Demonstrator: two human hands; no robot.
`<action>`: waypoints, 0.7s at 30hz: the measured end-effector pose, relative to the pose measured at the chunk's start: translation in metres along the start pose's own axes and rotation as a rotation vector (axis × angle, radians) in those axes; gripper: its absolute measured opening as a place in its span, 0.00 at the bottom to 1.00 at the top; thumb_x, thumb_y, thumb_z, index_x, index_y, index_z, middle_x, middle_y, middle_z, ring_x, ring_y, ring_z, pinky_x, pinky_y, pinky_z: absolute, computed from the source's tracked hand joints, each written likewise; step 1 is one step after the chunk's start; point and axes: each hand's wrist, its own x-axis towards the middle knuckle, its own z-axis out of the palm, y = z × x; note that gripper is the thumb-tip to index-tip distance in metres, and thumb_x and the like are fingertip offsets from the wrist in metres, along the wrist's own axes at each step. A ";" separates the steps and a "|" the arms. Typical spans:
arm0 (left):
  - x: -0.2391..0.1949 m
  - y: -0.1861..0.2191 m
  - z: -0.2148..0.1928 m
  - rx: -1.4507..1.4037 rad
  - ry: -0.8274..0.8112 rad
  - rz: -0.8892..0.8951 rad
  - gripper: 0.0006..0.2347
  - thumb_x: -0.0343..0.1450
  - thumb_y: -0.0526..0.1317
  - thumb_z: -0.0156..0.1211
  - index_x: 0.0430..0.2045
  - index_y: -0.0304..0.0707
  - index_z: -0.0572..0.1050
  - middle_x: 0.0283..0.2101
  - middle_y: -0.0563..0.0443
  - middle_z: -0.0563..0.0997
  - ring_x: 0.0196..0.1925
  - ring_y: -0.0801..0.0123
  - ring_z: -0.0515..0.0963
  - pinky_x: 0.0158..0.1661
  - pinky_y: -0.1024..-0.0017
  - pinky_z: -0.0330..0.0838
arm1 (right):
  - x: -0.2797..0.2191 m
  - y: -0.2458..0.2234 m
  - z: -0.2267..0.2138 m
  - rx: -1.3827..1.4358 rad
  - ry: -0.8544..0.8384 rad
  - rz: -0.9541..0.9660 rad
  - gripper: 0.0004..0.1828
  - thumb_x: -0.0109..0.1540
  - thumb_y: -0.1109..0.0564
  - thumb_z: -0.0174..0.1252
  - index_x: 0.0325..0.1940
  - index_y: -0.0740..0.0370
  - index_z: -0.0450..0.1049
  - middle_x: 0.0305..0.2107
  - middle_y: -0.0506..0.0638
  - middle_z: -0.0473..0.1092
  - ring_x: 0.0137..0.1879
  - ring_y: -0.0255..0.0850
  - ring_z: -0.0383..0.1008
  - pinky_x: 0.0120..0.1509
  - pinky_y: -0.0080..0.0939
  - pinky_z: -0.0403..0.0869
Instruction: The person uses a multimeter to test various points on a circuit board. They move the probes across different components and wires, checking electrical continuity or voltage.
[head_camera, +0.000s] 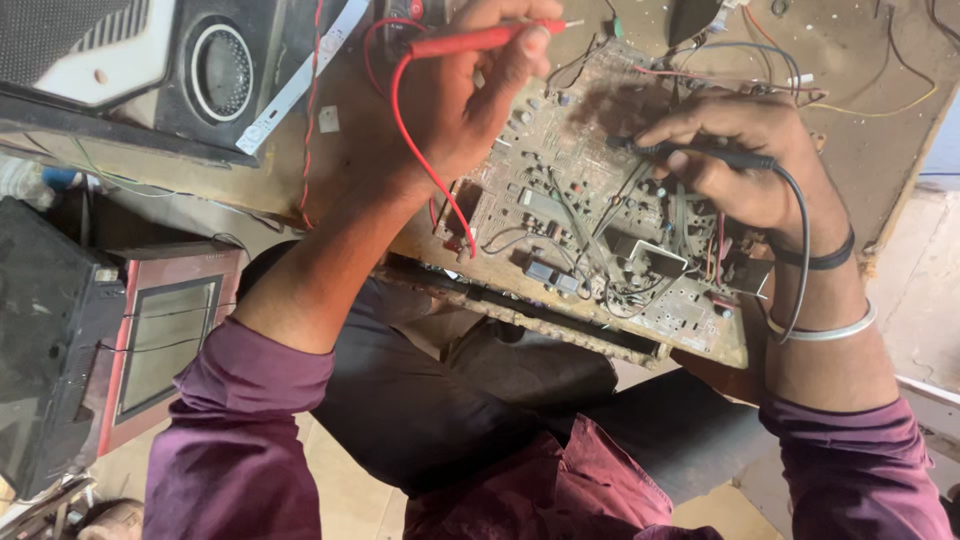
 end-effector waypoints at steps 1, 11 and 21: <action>0.001 -0.003 0.000 -0.011 0.025 0.030 0.15 0.85 0.49 0.48 0.55 0.37 0.73 0.45 0.52 0.82 0.43 0.78 0.83 0.43 0.78 0.78 | 0.000 -0.002 0.000 0.000 0.001 0.005 0.11 0.67 0.60 0.57 0.51 0.63 0.80 0.35 0.50 0.76 0.38 0.35 0.80 0.40 0.31 0.75; 0.001 -0.003 0.003 -0.052 0.075 0.092 0.13 0.86 0.46 0.45 0.49 0.38 0.76 0.34 0.55 0.80 0.34 0.80 0.81 0.37 0.79 0.75 | 0.003 -0.007 -0.003 -0.077 -0.023 -0.008 0.13 0.66 0.58 0.57 0.52 0.65 0.80 0.32 0.51 0.76 0.36 0.35 0.79 0.40 0.32 0.73; -0.016 0.022 0.038 0.220 -0.093 0.370 0.10 0.84 0.46 0.55 0.48 0.39 0.75 0.40 0.51 0.79 0.42 0.65 0.81 0.45 0.69 0.74 | 0.005 -0.013 -0.003 -0.150 -0.024 -0.037 0.11 0.67 0.58 0.58 0.49 0.67 0.80 0.31 0.52 0.76 0.37 0.36 0.77 0.43 0.33 0.73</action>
